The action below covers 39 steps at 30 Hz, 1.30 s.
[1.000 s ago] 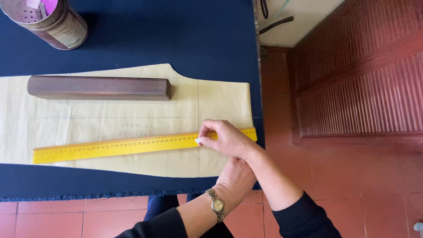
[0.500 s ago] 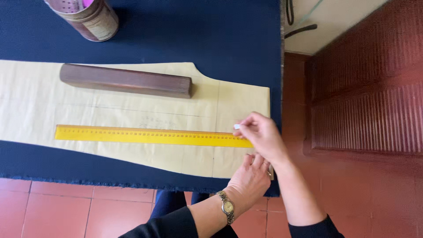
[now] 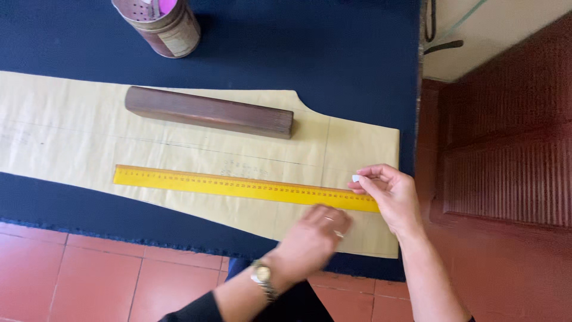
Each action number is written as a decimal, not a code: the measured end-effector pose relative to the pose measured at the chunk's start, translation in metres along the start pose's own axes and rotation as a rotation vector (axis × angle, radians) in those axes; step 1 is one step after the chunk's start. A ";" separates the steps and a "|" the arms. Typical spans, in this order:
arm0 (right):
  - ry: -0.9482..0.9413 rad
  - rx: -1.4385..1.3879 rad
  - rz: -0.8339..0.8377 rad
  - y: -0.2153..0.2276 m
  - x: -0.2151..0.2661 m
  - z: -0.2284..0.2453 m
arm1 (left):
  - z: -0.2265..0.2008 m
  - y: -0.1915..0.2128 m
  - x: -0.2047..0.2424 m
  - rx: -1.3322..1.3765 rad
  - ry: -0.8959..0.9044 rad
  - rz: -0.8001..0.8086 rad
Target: The person aligns a yellow ruler along the edge of a paper pattern placed on dark blue fabric. Using a small white marking tool, they draw lines along the ruler's edge to transfer the pattern outline onto the fabric. The person repositions the ruler multiple times to mark different sections of the pattern edge.
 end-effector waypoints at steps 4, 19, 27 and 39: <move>0.024 0.012 0.000 -0.003 0.003 -0.007 | 0.049 0.043 0.052 -0.156 0.065 0.055; 0.100 0.041 -0.145 0.002 0.011 -0.008 | 0.125 0.118 0.126 -0.198 0.261 0.094; 0.083 0.185 -0.203 0.009 0.001 -0.003 | 0.125 0.112 0.127 -0.101 0.137 0.166; 0.011 0.260 -0.273 0.008 0.008 0.009 | 0.125 0.116 0.123 -0.066 0.104 0.213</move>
Point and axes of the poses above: each hand's wrist, its own x-axis away from the middle knuckle, its own y-axis out of the back of the hand, z = x × y, the point moved 8 cm from there along -x, towards the middle knuckle, and after that the axes turned 7 degrees about -y, right-handed, at the moved point
